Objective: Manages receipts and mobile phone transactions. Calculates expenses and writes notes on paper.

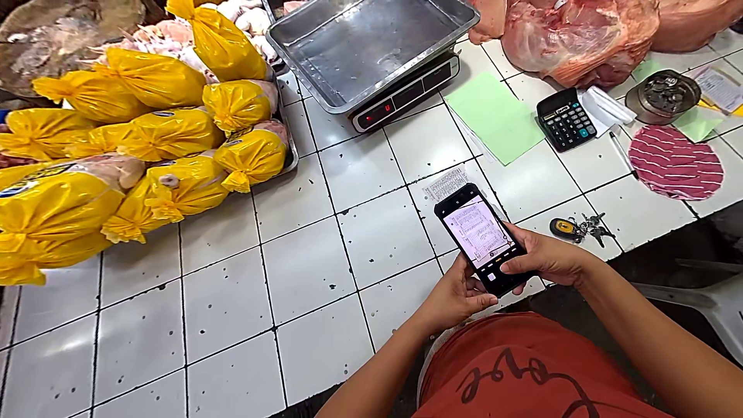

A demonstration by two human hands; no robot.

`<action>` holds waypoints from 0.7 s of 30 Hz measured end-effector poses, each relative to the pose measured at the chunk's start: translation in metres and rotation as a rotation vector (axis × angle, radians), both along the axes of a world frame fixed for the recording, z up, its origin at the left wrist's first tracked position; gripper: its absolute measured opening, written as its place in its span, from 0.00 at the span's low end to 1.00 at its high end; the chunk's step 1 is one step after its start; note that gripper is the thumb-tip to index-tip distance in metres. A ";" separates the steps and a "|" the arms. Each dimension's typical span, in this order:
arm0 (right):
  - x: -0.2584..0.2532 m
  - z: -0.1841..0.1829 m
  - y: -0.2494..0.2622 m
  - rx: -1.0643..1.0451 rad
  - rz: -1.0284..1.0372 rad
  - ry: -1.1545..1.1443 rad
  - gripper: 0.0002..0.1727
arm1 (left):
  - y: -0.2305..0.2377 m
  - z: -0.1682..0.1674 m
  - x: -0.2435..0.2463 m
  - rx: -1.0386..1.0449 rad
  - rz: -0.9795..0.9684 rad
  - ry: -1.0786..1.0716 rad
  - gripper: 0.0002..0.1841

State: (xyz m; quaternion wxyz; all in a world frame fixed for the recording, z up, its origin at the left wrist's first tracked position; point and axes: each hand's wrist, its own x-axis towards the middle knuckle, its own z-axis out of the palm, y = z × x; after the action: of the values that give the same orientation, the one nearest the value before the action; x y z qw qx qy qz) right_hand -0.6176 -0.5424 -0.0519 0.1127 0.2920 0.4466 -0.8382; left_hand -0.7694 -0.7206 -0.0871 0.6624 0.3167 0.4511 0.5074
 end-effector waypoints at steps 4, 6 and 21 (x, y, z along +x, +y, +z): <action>0.001 -0.001 0.000 0.004 0.009 0.021 0.43 | 0.000 0.000 0.000 0.000 0.001 0.017 0.41; 0.001 -0.003 0.000 -0.007 0.007 0.037 0.43 | 0.000 0.000 0.000 -0.003 0.002 0.009 0.41; 0.065 -0.085 0.038 0.567 -0.601 -0.390 0.29 | 0.155 -0.073 -0.078 -0.249 0.107 1.312 0.37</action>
State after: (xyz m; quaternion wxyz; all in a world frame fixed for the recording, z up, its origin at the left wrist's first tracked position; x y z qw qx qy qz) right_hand -0.5525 -0.5041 -0.1365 -0.1379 0.5806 0.5241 -0.6077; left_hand -0.8477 -0.5654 -0.1597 0.2563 0.4580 0.8307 0.1858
